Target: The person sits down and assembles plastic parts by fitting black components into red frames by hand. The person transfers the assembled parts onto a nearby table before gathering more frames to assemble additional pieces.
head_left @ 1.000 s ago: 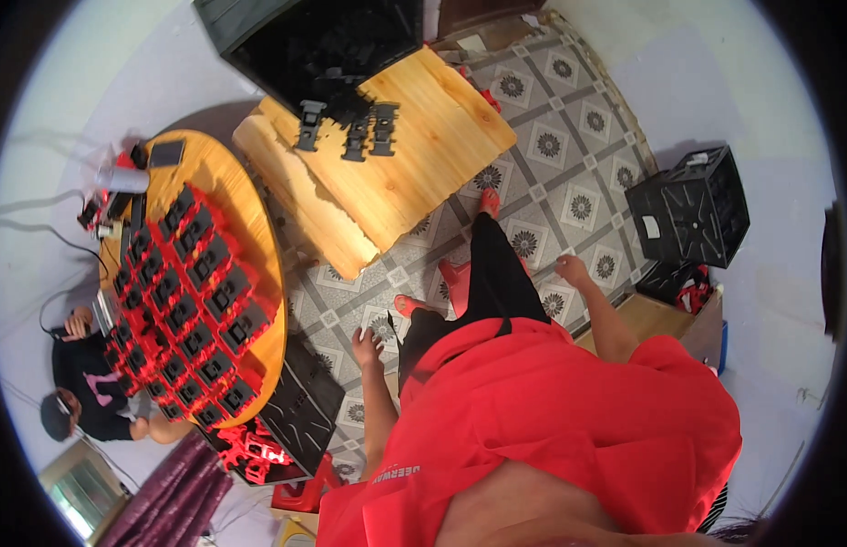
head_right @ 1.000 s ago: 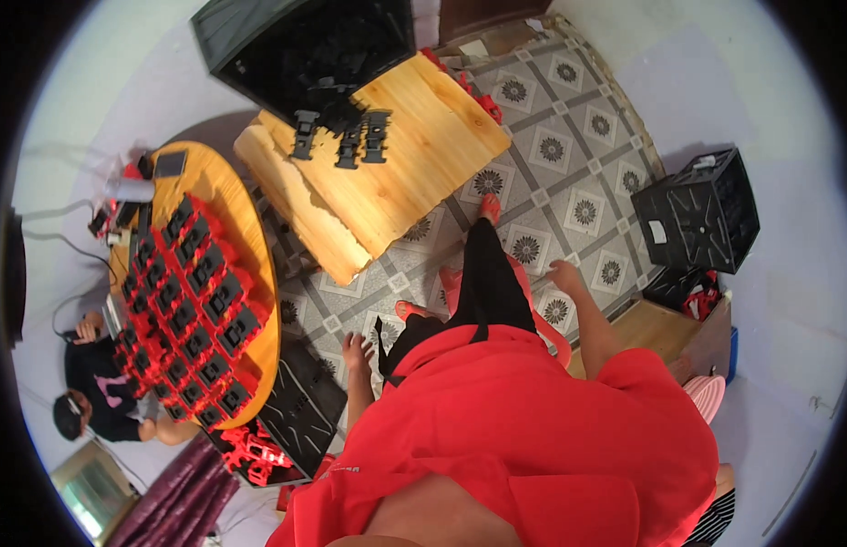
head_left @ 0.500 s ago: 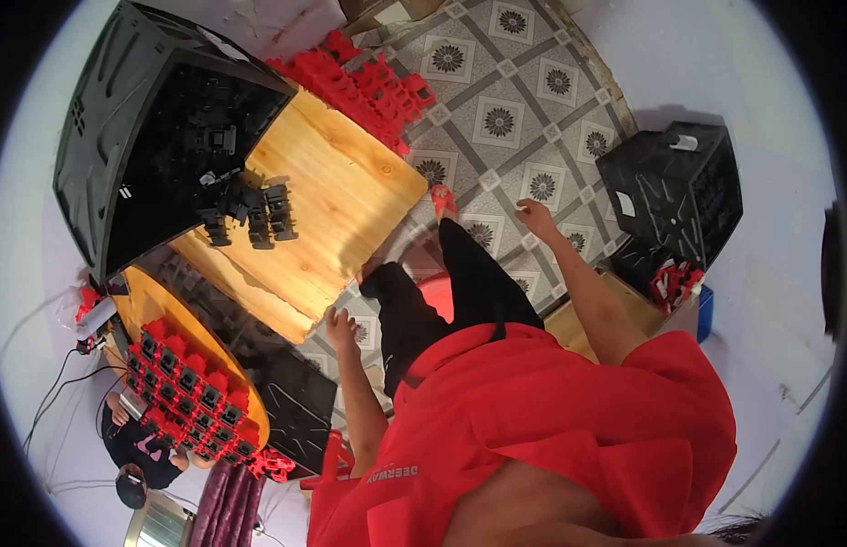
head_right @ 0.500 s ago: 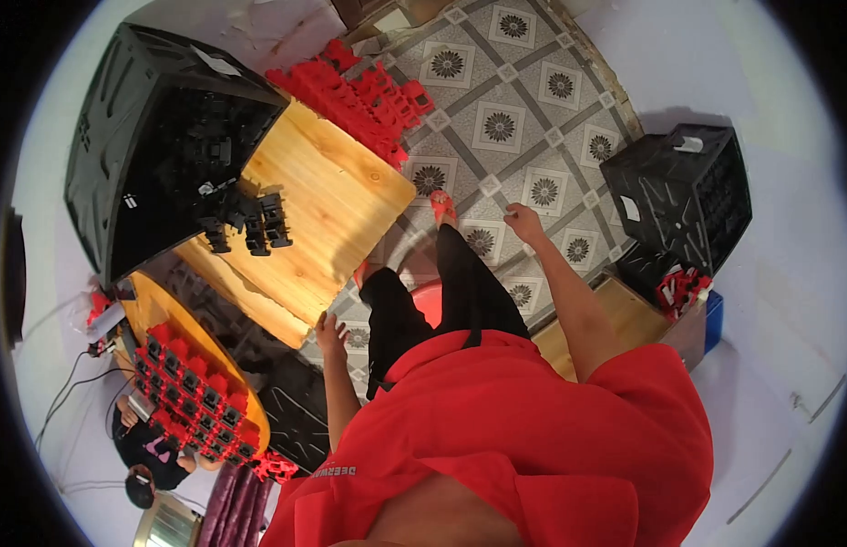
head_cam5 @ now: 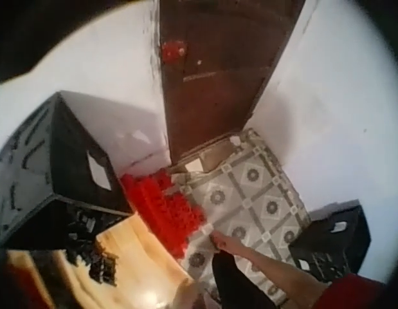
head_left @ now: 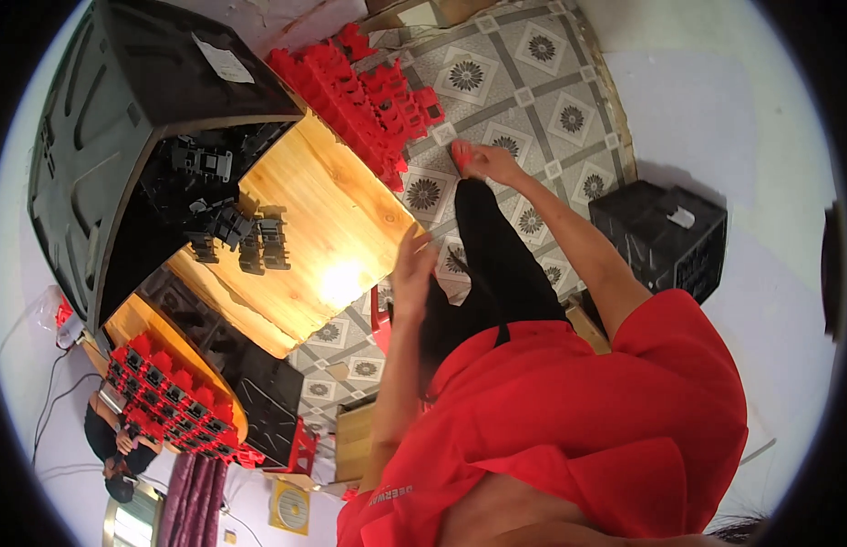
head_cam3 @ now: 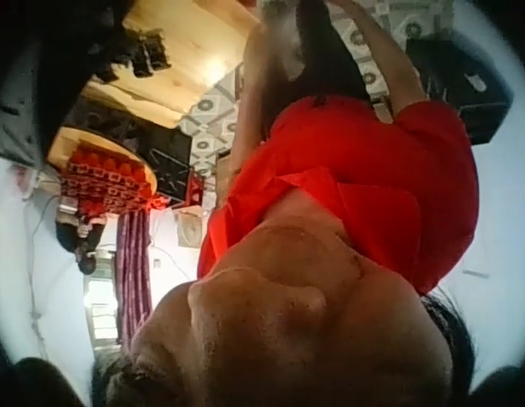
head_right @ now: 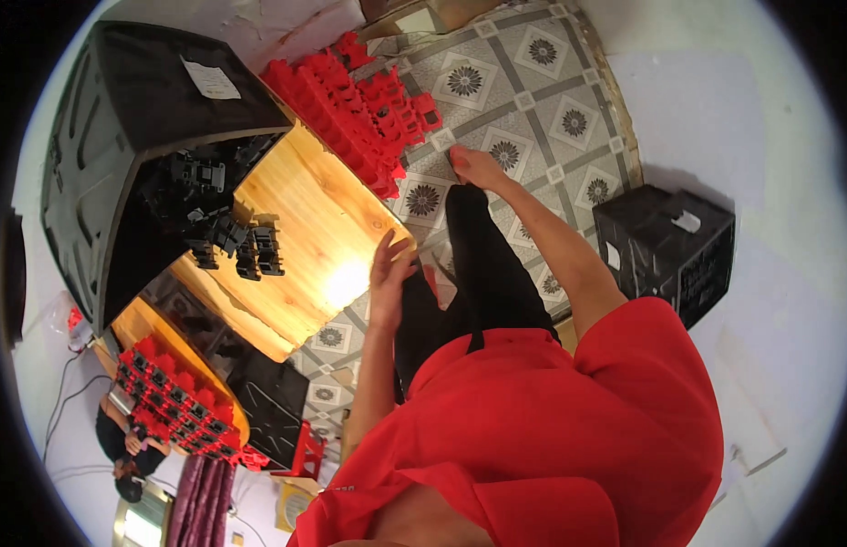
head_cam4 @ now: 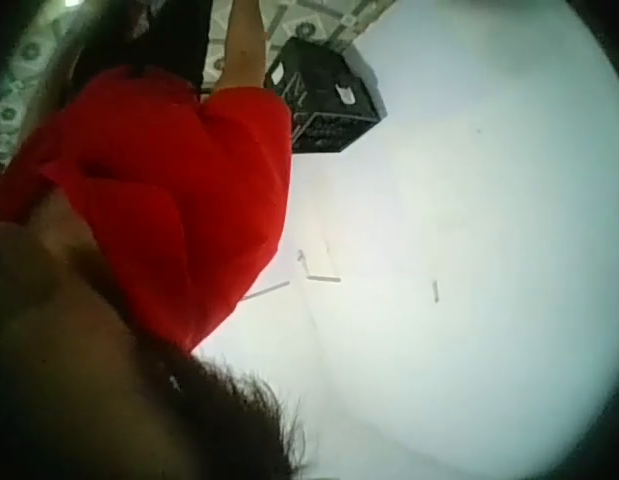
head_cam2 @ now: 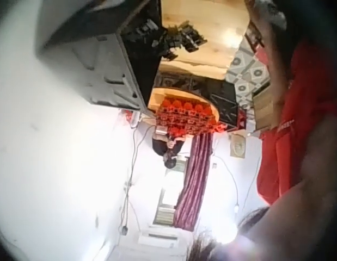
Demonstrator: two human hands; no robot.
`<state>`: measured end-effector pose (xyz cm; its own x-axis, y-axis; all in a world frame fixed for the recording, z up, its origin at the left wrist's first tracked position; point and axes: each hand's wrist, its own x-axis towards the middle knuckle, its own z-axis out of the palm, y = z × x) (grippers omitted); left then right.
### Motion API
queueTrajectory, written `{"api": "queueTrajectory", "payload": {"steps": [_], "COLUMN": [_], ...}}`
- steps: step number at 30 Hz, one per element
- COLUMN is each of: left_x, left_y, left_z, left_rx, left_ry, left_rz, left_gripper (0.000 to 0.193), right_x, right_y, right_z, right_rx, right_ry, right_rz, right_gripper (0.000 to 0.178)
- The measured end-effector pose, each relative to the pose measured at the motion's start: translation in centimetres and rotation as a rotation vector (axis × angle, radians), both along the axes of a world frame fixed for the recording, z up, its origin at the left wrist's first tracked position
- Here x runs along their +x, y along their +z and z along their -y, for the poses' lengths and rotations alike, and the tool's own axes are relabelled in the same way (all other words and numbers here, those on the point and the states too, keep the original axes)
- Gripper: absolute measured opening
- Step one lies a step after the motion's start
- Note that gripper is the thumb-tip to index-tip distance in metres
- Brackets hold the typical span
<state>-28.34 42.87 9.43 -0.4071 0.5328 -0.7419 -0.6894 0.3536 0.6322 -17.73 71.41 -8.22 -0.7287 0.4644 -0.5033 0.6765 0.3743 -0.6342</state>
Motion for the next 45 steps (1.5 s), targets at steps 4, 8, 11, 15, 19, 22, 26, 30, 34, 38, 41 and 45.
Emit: {"api": "queueTrajectory", "payload": {"steps": [4,8,11,15,19,22,26,30,34,38,41,45], "left_x": [2.8,4.7,3.0,-2.9,-6.3,-6.1,-2.6,-2.2,-6.7,2.9,3.8,10.0], "left_y": [-5.5,-21.3,-32.6,-37.7,-42.7,-46.1,-48.9,-51.6,-52.5,-45.7,-41.5,-33.7], "left_z": [-8.8,-13.0,-10.5,-14.8,-11.0,-10.3,-5.0,-1.8,-15.3,-4.6,-16.1,-23.6], "left_rx": [0.011,-0.250,-0.342,-0.635,-0.799,-0.717,-0.449,-0.389,0.059,-0.215,-0.063,-0.271], "left_ry": [0.237,0.735,1.211,1.479,1.534,1.569,1.323,1.270,1.346,1.481,1.380,1.308], "left_rz": [0.158,0.396,0.457,0.295,0.120,0.111,0.231,0.258,0.158,-0.075,-0.075,-0.218], "left_gripper": [0.080,0.105,0.112,0.118,0.116,0.109,0.094,0.073,0.086,0.091,0.099,0.118], "right_x": [-11.4,-25.7,-37.0,-46.1,-52.0,-51.9,-49.4,-49.7,-51.2,-37.6,-33.2,-23.3], "right_y": [-7.4,-13.6,-15.1,-20.6,-21.2,-21.0,-20.7,-25.9,-29.7,-15.9,-13.6,-1.6], "right_z": [-4.1,-6.1,-3.5,-5.4,-3.9,-3.8,-0.8,-2.2,-18.5,-6.9,-20.5,-31.9], "right_rx": [-0.039,0.045,0.277,0.930,0.583,0.505,0.558,0.373,0.708,0.384,0.064,-0.295], "right_ry": [0.154,0.457,0.693,0.775,0.863,1.059,1.188,1.214,0.835,0.957,0.802,0.470], "right_rz": [-0.191,-0.198,-0.339,-0.449,-0.356,-0.086,0.180,0.107,-0.170,-0.178,-0.209,-0.177], "right_gripper": [0.034,0.047,0.052,0.065,0.086,0.092,0.080,0.059,0.052,0.045,0.067,0.055]}}
